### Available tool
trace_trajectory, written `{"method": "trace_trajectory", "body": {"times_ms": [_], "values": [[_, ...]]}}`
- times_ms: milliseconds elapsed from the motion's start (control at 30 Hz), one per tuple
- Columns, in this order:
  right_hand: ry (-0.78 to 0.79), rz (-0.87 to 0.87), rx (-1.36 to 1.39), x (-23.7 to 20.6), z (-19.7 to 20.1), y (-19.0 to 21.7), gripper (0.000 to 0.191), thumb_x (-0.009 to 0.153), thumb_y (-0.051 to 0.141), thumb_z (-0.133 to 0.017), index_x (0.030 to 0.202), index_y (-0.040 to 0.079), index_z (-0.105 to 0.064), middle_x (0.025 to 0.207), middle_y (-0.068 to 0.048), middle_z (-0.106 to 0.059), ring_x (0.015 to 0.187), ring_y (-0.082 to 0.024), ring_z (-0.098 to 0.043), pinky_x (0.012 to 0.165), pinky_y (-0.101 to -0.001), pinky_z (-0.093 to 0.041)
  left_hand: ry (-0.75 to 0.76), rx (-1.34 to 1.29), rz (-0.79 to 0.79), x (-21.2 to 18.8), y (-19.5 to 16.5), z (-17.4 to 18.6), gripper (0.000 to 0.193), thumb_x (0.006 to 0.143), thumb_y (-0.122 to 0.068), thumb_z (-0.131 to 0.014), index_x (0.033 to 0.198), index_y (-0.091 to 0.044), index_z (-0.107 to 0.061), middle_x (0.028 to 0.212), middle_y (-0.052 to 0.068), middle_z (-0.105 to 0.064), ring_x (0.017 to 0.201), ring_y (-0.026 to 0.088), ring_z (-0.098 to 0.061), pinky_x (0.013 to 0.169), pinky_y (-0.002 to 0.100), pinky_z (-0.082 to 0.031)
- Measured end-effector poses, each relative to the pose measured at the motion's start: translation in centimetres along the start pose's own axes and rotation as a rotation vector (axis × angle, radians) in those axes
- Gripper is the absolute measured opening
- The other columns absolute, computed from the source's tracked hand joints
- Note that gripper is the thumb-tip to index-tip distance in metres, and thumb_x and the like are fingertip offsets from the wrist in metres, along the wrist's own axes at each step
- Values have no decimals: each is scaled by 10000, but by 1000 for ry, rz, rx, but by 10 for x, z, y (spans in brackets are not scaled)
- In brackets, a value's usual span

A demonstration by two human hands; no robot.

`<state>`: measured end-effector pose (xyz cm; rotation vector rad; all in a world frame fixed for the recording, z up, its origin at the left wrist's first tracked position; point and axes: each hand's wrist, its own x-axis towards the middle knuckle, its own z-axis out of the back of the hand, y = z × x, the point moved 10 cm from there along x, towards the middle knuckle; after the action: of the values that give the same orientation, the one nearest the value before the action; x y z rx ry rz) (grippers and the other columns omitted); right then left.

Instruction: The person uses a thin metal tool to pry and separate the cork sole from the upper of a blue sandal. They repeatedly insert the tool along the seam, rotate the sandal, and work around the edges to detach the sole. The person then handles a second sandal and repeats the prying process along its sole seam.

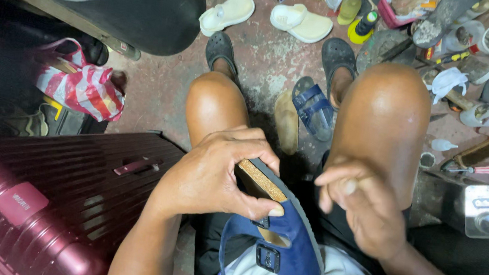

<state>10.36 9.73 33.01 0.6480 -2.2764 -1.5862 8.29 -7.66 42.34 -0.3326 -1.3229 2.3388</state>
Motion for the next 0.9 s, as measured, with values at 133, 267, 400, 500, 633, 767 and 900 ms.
{"method": "trace_trajectory", "body": {"times_ms": [133,267,400,500,633,767,900], "values": [[111,-72,-483,-21,-7,-13,432,936,311,-629,1217,-17,-633,907,-24,-500,747,-118,-425,705,-268,-378,-15,6,71,1,8,0,410,660,-316,-928,912,-77,-710,869,58,-659,857,238,-669,763,342,-528],[137,-187,-465,-28,-5,-28,462,828,309,-752,1147,-10,-656,968,1,-567,600,-53,-349,529,-250,-314,-16,-2,134,5,15,-3,432,669,-344,-917,913,-54,-708,857,74,-666,816,244,-687,729,348,-538],[165,-323,-394,-30,-8,-36,427,846,235,-791,1178,-12,-681,728,36,-459,622,-35,-335,523,-238,-295,-2,46,120,14,8,-11,483,655,-393,-906,909,-33,-708,844,109,-666,794,278,-687,718,376,-535],[145,-403,-303,-30,-11,-34,404,887,167,-716,1245,-14,-661,847,59,-639,690,-6,-444,559,-214,-388,-8,120,155,19,2,-12,466,676,-440,-872,808,-29,-696,818,117,-680,790,292,-692,724,397,-532],[142,-447,-439,-25,-8,-37,337,909,154,-704,1213,10,-717,799,35,-618,679,-22,-446,553,-225,-393,-15,177,261,20,3,-11,508,686,-498,-845,818,-30,-701,797,149,-684,765,329,-683,724,422,-524],[219,-426,-424,-20,-4,-41,297,958,194,-665,1170,-7,-714,870,7,-710,780,-19,-567,643,-241,-514,12,137,365,15,17,-14,525,721,-530,-805,909,-48,-714,828,144,-711,790,302,-709,765,408,-529],[270,-405,-209,-15,-6,-52,369,1012,232,-581,1245,-37,-675,1094,-43,-743,1003,-57,-617,887,-277,-537,-133,-13,357,1,36,0,627,863,-486,-720,1305,-50,-625,1188,146,-708,1098,231,-702,939,369,-529]]}}
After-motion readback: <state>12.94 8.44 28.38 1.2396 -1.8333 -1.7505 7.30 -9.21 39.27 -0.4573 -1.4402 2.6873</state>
